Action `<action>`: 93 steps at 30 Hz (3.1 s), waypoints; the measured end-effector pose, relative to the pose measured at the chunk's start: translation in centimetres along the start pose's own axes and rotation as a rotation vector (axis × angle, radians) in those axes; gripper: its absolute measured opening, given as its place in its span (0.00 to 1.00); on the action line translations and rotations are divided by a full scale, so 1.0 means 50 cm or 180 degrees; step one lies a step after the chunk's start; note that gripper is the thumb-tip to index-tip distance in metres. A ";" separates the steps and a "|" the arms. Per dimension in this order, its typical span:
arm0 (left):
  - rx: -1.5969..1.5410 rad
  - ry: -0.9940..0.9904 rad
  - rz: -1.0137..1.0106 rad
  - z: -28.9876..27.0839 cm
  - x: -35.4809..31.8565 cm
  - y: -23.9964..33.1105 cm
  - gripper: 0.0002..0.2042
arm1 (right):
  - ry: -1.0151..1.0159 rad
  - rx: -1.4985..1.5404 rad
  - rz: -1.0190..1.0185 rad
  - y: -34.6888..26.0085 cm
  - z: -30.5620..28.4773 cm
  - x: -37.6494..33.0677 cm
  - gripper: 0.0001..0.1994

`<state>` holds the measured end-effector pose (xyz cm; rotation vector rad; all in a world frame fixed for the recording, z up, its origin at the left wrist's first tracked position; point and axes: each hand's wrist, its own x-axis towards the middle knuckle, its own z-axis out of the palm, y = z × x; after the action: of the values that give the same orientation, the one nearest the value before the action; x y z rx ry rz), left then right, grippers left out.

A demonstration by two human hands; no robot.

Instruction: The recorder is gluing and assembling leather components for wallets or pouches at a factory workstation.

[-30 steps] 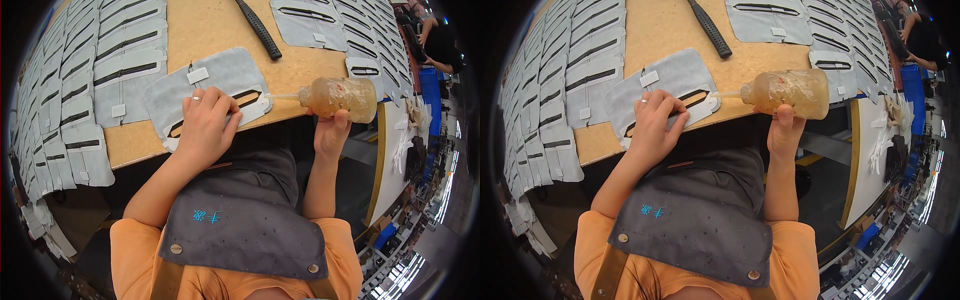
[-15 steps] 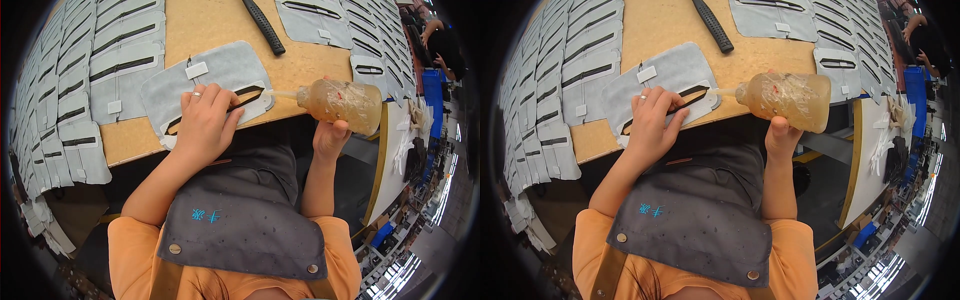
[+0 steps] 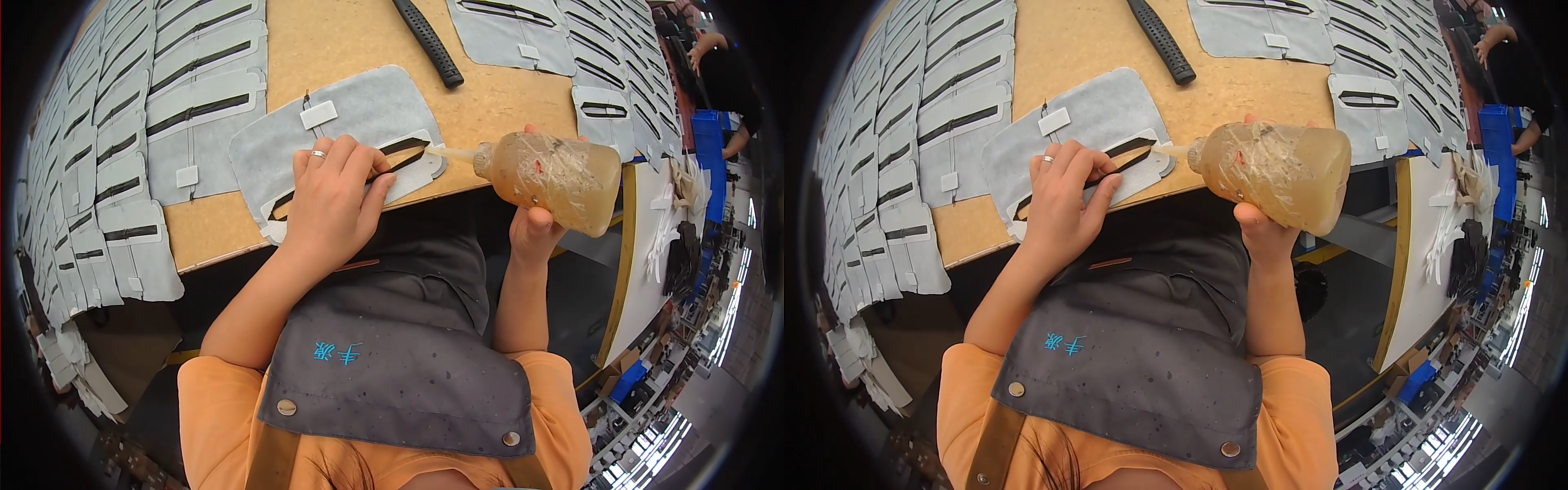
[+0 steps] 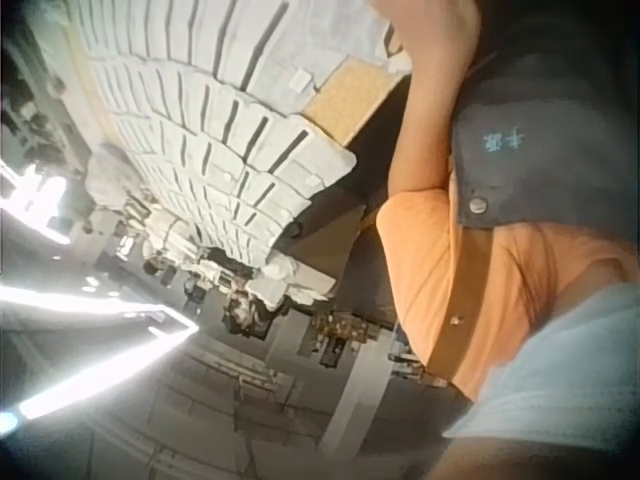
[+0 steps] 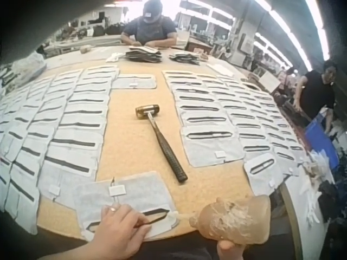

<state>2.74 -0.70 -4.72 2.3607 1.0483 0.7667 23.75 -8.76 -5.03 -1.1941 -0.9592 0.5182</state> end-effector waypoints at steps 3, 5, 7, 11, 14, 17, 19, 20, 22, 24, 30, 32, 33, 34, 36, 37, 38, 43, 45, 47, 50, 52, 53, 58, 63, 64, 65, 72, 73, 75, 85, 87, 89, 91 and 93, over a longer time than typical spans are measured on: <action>0.0011 0.0016 0.0010 0.001 -0.001 0.001 0.06 | -0.0014 0.0063 -0.0031 0.001 0.000 0.002 0.58; 0.0018 0.0029 0.0016 0.002 -0.002 0.002 0.06 | -0.0103 0.0096 0.0124 -0.002 -0.001 0.002 0.57; 0.0026 0.0025 0.0018 0.002 -0.002 0.002 0.06 | -0.0056 0.0036 0.0077 0.008 -0.001 0.002 0.56; 0.0004 0.0040 0.0010 0.003 -0.001 -0.002 0.06 | -0.0091 0.1241 0.1244 0.000 -0.022 0.025 0.53; -0.0009 0.0098 0.0050 -0.003 -0.003 0.006 0.06 | -0.1611 0.4172 0.1457 0.044 -0.092 0.077 0.52; 0.0011 0.0095 0.0051 0.000 -0.001 -0.001 0.05 | -0.1101 0.3464 0.1461 0.023 -0.089 0.083 0.52; -0.0003 0.0077 0.0072 0.002 -0.002 -0.004 0.05 | -0.0608 0.2515 0.1370 0.004 -0.061 0.072 0.51; 0.0001 0.0084 0.0066 0.003 -0.003 -0.005 0.05 | -0.0117 0.1568 0.1251 0.001 -0.045 0.065 0.51; 0.0017 0.0098 0.0081 0.001 -0.002 -0.004 0.05 | -0.0016 0.1267 0.0948 0.016 -0.028 0.056 0.49; 0.0022 0.0094 0.0077 0.001 -0.002 -0.003 0.05 | 0.0090 0.0969 0.0643 0.027 -0.026 0.053 0.48; 0.0039 0.0078 0.0079 0.002 -0.003 -0.002 0.05 | 0.0000 0.0477 0.0407 0.034 -0.027 0.050 0.43; 0.0052 0.0074 0.0083 0.003 -0.004 -0.002 0.05 | -0.0136 0.0266 0.0367 0.033 -0.023 0.050 0.44; 0.0050 0.0074 0.0086 0.003 -0.004 -0.003 0.05 | -0.0136 0.0264 0.0367 0.031 -0.021 0.050 0.44; 0.0048 0.0074 0.0088 0.003 -0.004 -0.004 0.05 | -0.0221 0.0208 0.0371 0.027 -0.016 0.050 0.46; 0.0060 0.0018 0.0076 0.003 -0.005 -0.004 0.05 | -0.0313 0.0154 0.0378 0.013 0.000 0.053 0.47; 0.0074 -0.0039 0.0064 0.002 -0.006 -0.004 0.06 | -0.0293 0.0279 0.0227 0.000 0.013 0.056 0.40; 0.0077 -0.0036 0.0057 0.003 -0.006 -0.005 0.06 | -0.0272 0.0403 0.0076 -0.007 0.020 0.056 0.34; 0.0069 -0.0036 0.0083 0.002 -0.005 -0.005 0.06 | -0.0275 0.0245 0.0114 0.004 -0.004 0.046 0.34; 0.0076 -0.0033 0.0079 0.003 -0.005 -0.006 0.06 | -0.0294 0.0261 0.0119 0.004 0.004 0.048 0.34; 0.0090 -0.0028 0.0077 0.002 -0.004 -0.005 0.06 | -0.0286 0.0332 -0.0103 0.002 0.022 0.055 0.35; 0.0025 0.0083 0.0064 0.001 -0.002 -0.002 0.04 | -0.0632 -0.0301 0.0205 0.024 -0.009 0.050 0.52; 0.0042 0.0068 0.0062 0.002 -0.003 -0.002 0.04 | -0.0642 -0.0299 0.0207 0.021 -0.007 0.052 0.51; 0.0048 0.0070 0.0065 0.002 -0.002 -0.001 0.04 | -0.0651 -0.0300 0.0207 0.020 -0.006 0.053 0.50; 0.0075 0.0107 0.0085 0.003 -0.005 0.002 0.04 | -0.0491 -0.0325 0.0125 0.012 -0.015 0.071 0.42; -0.0432 -0.0114 -0.0244 -0.019 0.002 -0.001 0.05 | 0.0193 0.0847 0.0734 -0.015 -0.058 0.120 0.42; -0.0859 -0.0190 -0.0474 -0.030 0.006 -0.003 0.07 | -0.0187 0.2058 0.1261 -0.015 -0.081 0.137 0.43; -0.0855 -0.0195 -0.0443 -0.043 0.014 -0.013 0.07 | -0.0590 0.3268 0.1768 -0.015 -0.098 0.146 0.45; 0.0338 -0.0436 -0.0332 -0.114 0.085 -0.143 0.15 | 0.0127 0.2663 0.1716 -0.009 -0.068 0.108 0.45; 0.0111 -0.0681 -0.0436 -0.122 0.090 -0.149 0.15 | 0.0160 0.2571 0.1657 -0.006 -0.059 0.105 0.42; 0.0064 -0.0878 -0.0632 -0.134 0.098 -0.143 0.16 | 0.0296 0.2485 0.1675 -0.003 -0.051 0.096 0.40; -0.1520 -0.0594 -0.1222 -0.161 0.032 -0.105 0.09 | 0.0161 0.2551 0.1425 0.014 -0.075 0.071 0.41; -0.2649 0.0044 -0.1613 -0.175 -0.010 -0.064 0.10 | 0.0645 0.2292 0.1410 0.014 -0.071 0.069 0.39; -0.2965 0.0279 -0.1884 -0.158 -0.064 -0.031 0.13 | 0.0478 0.2311 0.1457 0.034 -0.078 0.068 0.37; -0.3305 0.0476 -0.2186 -0.143 -0.111 -0.011 0.15 | 0.0297 0.2307 0.1520 0.044 -0.067 0.071 0.33; -0.3632 -0.0570 -0.2751 -0.130 -0.148 0.003 0.18 | 0.0437 0.2195 0.1544 0.048 -0.036 0.072 0.34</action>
<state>-5.48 -5.42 -2.02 0.8694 1.0035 0.5428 27.48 -6.14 -6.14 -0.8023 -0.3054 1.0397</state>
